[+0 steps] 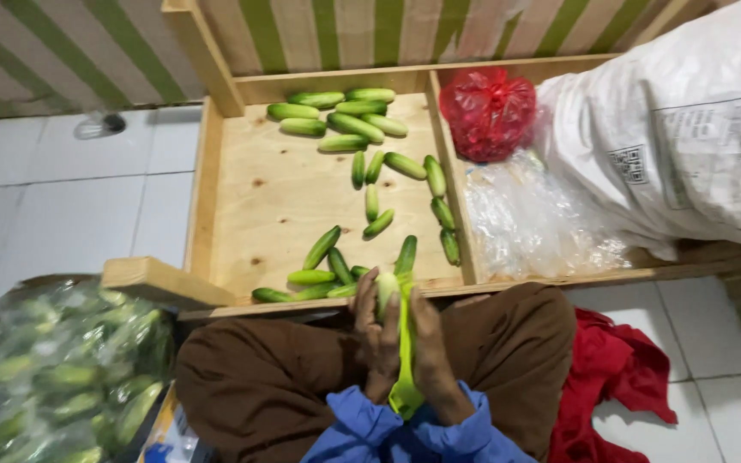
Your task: The person picks up individual cucumbers from a wooden crate, places each cucumber into a small plastic bag, and then puts the bagged cucumber into a cardboard box.
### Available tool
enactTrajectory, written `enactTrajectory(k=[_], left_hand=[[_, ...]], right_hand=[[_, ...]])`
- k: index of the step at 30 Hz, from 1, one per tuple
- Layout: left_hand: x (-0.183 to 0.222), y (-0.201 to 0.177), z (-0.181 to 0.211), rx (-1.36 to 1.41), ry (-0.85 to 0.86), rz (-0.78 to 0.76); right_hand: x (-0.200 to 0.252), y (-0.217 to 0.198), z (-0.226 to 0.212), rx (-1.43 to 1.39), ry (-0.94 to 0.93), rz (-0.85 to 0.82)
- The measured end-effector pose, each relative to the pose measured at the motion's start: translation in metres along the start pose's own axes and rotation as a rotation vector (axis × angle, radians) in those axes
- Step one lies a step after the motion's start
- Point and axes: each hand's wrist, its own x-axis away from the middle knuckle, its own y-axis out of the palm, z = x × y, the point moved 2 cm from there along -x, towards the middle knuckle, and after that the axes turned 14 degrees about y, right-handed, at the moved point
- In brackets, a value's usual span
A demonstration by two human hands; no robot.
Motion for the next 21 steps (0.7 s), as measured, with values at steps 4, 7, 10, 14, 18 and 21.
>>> enactTrajectory(k=[4, 7, 10, 14, 18, 21], left_hand=[[0.004, -0.009, -0.023, -0.195, -0.012, 0.017], [0.006, -0.014, -0.044, -0.238, -0.07, 0.073], [-0.002, -0.012, -0.068, -0.065, -0.233, 0.223], [-0.029, -0.006, -0.097, 0.317, -0.354, 0.458], [-0.045, -0.014, -0.134, 0.248, -0.365, 0.354], [-0.054, -0.014, -0.164, 0.233, -0.391, 0.36]], right_hand=[[-0.004, -0.007, 0.019, 0.576, -0.034, 0.088], [-0.019, -0.016, 0.033, 1.067, -0.107, 0.148], [-0.018, -0.009, 0.022, 1.43, -0.089, 0.169], [-0.032, -0.014, 0.024, 1.463, -0.199, 0.068], [-0.051, -0.025, 0.02, 1.473, -0.346, 0.087], [-0.071, -0.046, 0.025, 1.529, -0.494, -0.054]])
